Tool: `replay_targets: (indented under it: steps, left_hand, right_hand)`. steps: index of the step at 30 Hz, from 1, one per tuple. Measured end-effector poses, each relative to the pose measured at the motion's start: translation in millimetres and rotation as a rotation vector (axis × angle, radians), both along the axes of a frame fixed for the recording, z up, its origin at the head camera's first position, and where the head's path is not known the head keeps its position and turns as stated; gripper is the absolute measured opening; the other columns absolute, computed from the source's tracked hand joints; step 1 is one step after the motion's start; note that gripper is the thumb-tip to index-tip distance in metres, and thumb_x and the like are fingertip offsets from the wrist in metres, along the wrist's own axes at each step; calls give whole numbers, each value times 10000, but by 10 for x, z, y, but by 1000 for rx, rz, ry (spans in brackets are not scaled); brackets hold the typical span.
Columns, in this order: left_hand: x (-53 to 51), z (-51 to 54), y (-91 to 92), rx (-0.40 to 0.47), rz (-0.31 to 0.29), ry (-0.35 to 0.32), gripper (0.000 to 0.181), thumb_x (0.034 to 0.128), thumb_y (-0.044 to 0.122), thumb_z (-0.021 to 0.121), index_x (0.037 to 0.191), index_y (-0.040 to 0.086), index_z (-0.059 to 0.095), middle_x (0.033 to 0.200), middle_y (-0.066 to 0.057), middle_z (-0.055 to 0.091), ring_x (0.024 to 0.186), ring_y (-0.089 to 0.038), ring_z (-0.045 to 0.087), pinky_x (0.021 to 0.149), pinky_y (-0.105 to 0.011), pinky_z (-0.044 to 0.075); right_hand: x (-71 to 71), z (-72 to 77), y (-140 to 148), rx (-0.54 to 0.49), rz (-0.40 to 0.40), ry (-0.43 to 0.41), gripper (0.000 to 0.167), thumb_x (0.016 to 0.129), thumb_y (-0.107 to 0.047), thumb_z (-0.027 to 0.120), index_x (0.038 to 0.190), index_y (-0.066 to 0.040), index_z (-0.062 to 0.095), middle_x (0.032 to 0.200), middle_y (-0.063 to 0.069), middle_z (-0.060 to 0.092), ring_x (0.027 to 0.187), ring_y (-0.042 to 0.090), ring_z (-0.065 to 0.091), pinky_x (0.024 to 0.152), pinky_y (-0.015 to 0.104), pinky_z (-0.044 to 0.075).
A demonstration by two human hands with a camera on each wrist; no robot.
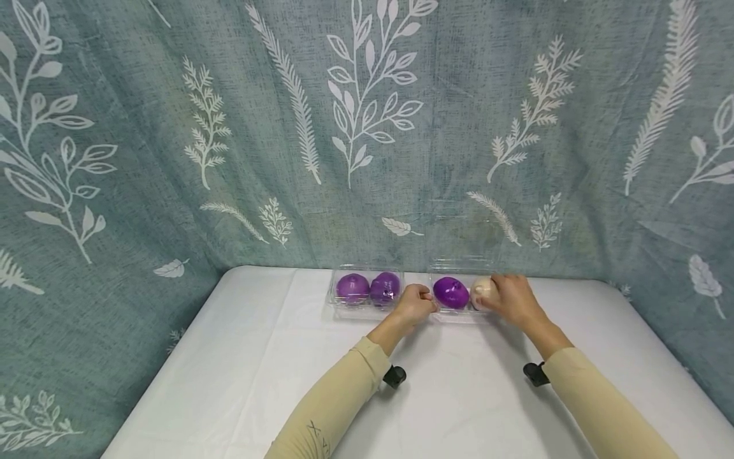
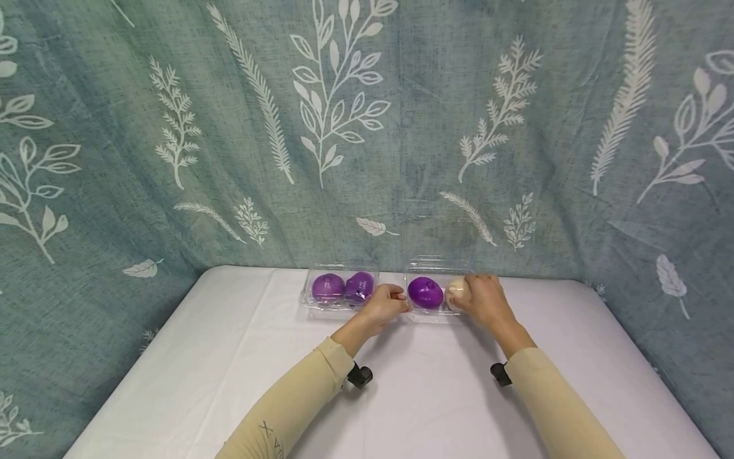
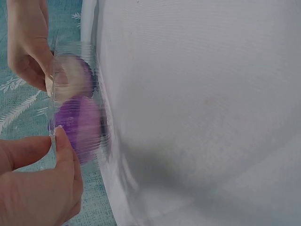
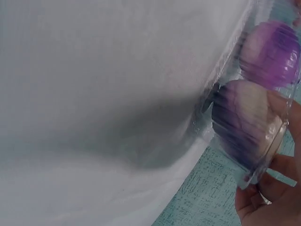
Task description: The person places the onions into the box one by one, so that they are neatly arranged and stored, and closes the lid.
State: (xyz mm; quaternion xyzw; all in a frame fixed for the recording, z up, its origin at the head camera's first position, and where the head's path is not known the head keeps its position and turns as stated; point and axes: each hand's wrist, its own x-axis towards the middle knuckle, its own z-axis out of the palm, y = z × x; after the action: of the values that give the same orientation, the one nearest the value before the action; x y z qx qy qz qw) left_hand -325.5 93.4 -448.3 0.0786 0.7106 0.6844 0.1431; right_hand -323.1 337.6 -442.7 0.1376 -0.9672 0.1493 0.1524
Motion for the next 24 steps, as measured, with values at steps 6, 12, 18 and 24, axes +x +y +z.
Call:
replay_targets:
  steps: [6,12,18,24]
  left_hand:
    - [2,23,-6,-16,11,2,583,870,-207,545,1431,-210,390,1020,-117,548,908,-161,550,936,-301,588]
    - [2,39,-4,-45,17,15,588,852,-201,566,1419,-209,410,1109,-185,587,948,-180,578,935,-293,589]
    - [1,32,-1,-92,21,18,561,880,-158,602,1415,-191,436,1055,-127,594,941,-168,595,899,-269,584]
    - [2,24,-6,-119,27,35,559,882,-127,654,1402,-186,456,1015,-85,581,904,-135,571,863,-235,576]
  right_hand:
    - [-27,107,44,-131,-11,-114,701,935,-309,763,1323,218,515,1248,429,567,1166,601,520,981,702,462]
    - [-114,317,155,-244,-82,-249,850,1021,-444,613,1490,194,304,1455,421,395,1291,583,438,1009,708,450]
    - [-233,478,233,-362,-120,-281,902,1050,-455,547,1536,191,146,1538,415,278,1400,577,308,1102,705,375]
    - [-316,575,237,-456,-123,-320,945,1055,-480,521,1570,138,25,1606,375,177,1466,557,197,1161,698,296]
